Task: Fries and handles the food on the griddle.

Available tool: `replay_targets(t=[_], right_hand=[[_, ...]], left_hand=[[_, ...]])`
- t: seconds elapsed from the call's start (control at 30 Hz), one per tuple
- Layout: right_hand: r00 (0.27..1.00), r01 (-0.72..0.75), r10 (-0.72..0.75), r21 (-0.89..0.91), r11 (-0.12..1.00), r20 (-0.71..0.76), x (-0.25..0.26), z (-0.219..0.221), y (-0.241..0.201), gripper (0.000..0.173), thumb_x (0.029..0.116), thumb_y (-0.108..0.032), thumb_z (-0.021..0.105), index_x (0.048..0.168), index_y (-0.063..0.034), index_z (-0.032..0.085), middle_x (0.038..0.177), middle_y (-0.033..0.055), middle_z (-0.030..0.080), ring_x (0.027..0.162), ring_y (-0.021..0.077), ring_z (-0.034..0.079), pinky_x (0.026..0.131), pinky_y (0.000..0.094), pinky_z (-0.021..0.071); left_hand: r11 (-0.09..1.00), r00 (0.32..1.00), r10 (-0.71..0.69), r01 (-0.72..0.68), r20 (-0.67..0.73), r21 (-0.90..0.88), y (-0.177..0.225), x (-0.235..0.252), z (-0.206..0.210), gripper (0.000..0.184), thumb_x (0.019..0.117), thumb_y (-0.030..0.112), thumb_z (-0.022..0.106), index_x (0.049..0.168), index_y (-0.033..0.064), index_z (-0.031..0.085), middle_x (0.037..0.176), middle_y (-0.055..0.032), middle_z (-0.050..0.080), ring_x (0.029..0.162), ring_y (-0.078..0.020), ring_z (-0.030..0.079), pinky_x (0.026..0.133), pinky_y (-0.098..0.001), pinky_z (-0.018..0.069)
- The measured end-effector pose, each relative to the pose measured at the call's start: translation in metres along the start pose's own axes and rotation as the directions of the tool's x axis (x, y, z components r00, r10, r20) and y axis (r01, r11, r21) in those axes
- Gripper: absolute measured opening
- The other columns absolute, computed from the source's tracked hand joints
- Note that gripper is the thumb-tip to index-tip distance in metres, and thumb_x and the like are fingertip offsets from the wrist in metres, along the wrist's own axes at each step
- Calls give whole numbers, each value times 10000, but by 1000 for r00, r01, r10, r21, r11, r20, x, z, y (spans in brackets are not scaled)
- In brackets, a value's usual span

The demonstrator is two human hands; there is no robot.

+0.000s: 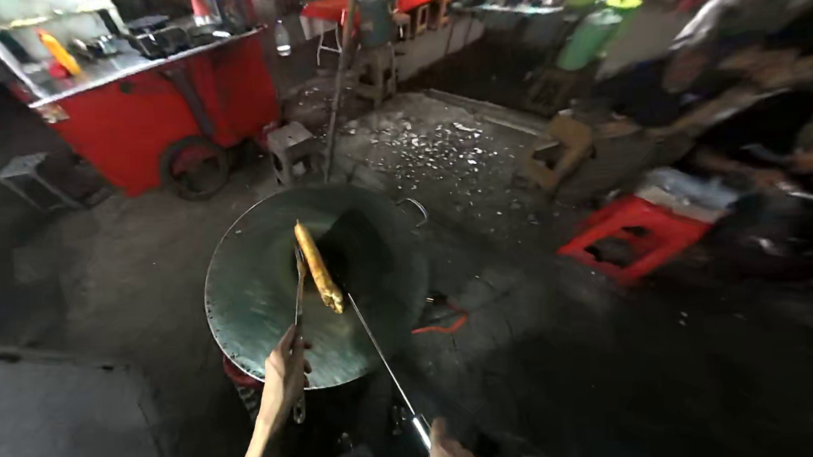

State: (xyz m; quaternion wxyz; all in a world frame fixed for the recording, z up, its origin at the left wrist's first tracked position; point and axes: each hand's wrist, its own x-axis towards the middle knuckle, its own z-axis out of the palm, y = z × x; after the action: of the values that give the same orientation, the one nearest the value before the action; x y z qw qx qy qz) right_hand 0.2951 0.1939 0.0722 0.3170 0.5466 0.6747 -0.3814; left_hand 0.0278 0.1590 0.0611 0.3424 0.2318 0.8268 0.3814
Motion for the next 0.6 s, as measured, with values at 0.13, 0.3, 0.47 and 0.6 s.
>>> replay_targets(t=[0.13,0.3,0.47,0.6], right_hand=[[1000,7,-8,28,1000,30,1,-3,2,577,1057,-202,479,1536,42,268,1231,305,655,1152,457,665,940,584,536],[999,-9,6,57,998,52,1,-6,2,577,1053,-194,495,1543,18,277,1249,290,659,1169,456,660,949,576,538],[995,-17,10,62,998,103,2,-13,2,565,1063,-193,477,1548,-4,260,1260,283,653,1185,445,656,961,573,534],[993,-7,1,52,999,116,6,-15,4,564,1060,-188,477,1542,1,254,1250,280,653,1184,439,657,958,559,540]], left_hand=[[1000,1000,-1,1,-26,-2,-2,0,-1,387,1114,186,424,1464,41,506,949,-77,709,513,-110,579,461,-272,501],[1000,999,-7,7,-41,2,-3,-1,-2,380,1114,189,428,1451,40,522,891,-82,699,498,-116,575,441,-272,492],[1000,999,-24,24,-47,3,0,-2,-1,388,1116,200,422,1453,29,513,845,-83,686,480,-114,565,424,-265,483],[1000,998,-21,21,-55,9,2,-3,0,362,1114,188,426,1416,24,542,841,-77,690,483,-108,571,429,-257,485]])
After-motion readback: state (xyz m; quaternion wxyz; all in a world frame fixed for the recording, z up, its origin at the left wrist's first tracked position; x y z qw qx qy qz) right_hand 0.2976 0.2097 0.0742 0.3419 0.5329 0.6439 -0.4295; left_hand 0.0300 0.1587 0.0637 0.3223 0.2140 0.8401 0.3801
